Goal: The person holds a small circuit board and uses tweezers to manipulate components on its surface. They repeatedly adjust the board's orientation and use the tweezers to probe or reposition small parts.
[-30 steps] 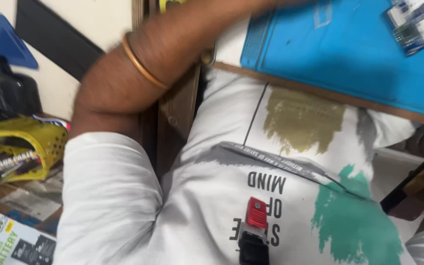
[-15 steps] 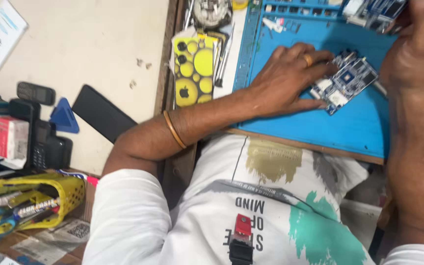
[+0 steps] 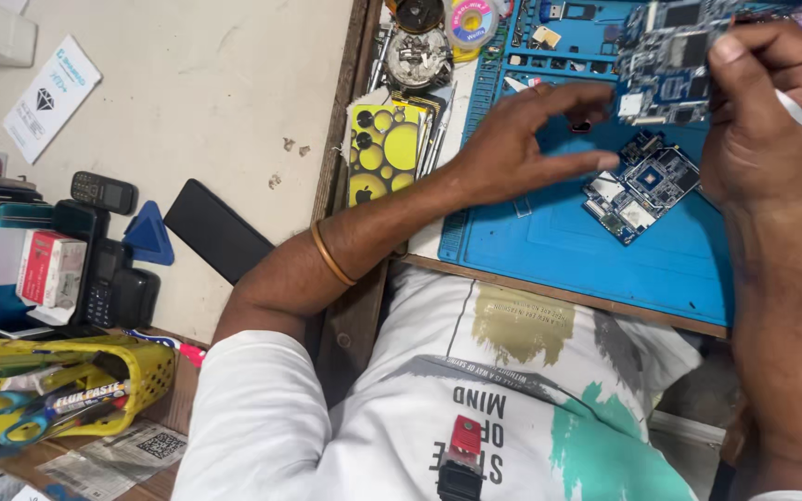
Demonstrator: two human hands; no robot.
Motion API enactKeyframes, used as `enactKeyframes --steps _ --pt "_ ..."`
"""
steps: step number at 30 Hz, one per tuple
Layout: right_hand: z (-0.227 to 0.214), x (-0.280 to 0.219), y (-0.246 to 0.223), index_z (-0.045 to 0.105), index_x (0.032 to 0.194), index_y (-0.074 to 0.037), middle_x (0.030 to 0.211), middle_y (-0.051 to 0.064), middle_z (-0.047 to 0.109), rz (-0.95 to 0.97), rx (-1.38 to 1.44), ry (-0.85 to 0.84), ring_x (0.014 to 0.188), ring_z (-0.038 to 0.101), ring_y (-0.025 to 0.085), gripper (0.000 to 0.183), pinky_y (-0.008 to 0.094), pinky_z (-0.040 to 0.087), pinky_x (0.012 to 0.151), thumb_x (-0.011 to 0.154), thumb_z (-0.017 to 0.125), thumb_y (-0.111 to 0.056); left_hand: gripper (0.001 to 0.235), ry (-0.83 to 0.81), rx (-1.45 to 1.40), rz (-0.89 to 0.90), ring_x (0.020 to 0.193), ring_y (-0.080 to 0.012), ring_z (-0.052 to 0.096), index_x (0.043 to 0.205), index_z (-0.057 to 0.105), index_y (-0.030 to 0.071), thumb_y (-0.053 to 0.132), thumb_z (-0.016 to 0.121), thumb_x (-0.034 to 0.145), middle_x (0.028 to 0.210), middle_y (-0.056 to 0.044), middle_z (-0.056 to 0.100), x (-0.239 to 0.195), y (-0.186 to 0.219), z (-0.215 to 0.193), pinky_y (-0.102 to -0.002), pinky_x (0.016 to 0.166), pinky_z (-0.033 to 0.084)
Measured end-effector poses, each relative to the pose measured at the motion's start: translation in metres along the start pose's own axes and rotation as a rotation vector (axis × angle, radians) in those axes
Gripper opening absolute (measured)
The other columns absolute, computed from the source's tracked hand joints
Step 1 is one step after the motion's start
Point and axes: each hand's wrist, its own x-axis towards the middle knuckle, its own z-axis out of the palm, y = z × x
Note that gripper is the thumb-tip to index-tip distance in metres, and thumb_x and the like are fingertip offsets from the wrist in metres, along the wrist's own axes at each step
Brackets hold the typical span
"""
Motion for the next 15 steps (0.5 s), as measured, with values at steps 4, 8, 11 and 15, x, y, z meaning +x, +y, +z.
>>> enactKeyframes --steps 4,8,11,15 --pt "0.0 -0.005 0.002 0.07 0.108 -0.002 0.088 0.001 0.067 0.021 -0.125 -0.058 0.074 0.057 0.005 0.003 0.019 0.045 0.071 0.107 0.068 -0.004 0.078 0.064 -0.233 -0.11 0.106 -0.0121 0.074 0.156 0.042 0.018 0.036 0.087 0.094 0.116 -0.002 0.076 0.001 0.001 -0.01 -0.03 0.095 0.062" --pt "0.007 -0.004 -0.001 0.07 0.108 0.001 0.1 0.002 0.069 0.005 -0.273 -0.149 0.091 0.062 0.007 0.006 0.023 0.05 0.087 0.108 0.07 -0.005 0.077 0.045 -0.28 -0.104 0.098 -0.0096 0.07 0.157 0.043 0.023 0.031 0.087 0.095 0.108 0.0 0.069 0.007 0.011 -0.022 -0.026 0.089 0.064" --pt "0.012 -0.005 -0.005 0.071 0.108 -0.001 0.097 0.001 0.07 0.074 -0.169 -0.168 0.092 0.063 0.007 0.009 0.023 0.05 0.087 0.105 0.071 -0.01 0.064 0.041 -0.278 -0.14 0.085 -0.0065 0.066 0.151 0.053 0.022 0.031 0.084 0.094 0.101 0.002 0.068 0.006 0.022 -0.024 -0.023 0.076 0.058" --pt "0.012 -0.005 -0.005 0.072 0.103 0.002 0.092 0.002 0.069 0.102 -0.247 -0.196 0.089 0.06 0.008 0.011 0.023 0.047 0.082 0.105 0.071 -0.009 0.055 0.028 -0.232 -0.204 0.073 -0.0045 0.058 0.141 0.063 0.016 0.032 0.083 0.092 0.082 0.004 0.063 0.007 0.02 -0.023 -0.021 0.065 0.05"
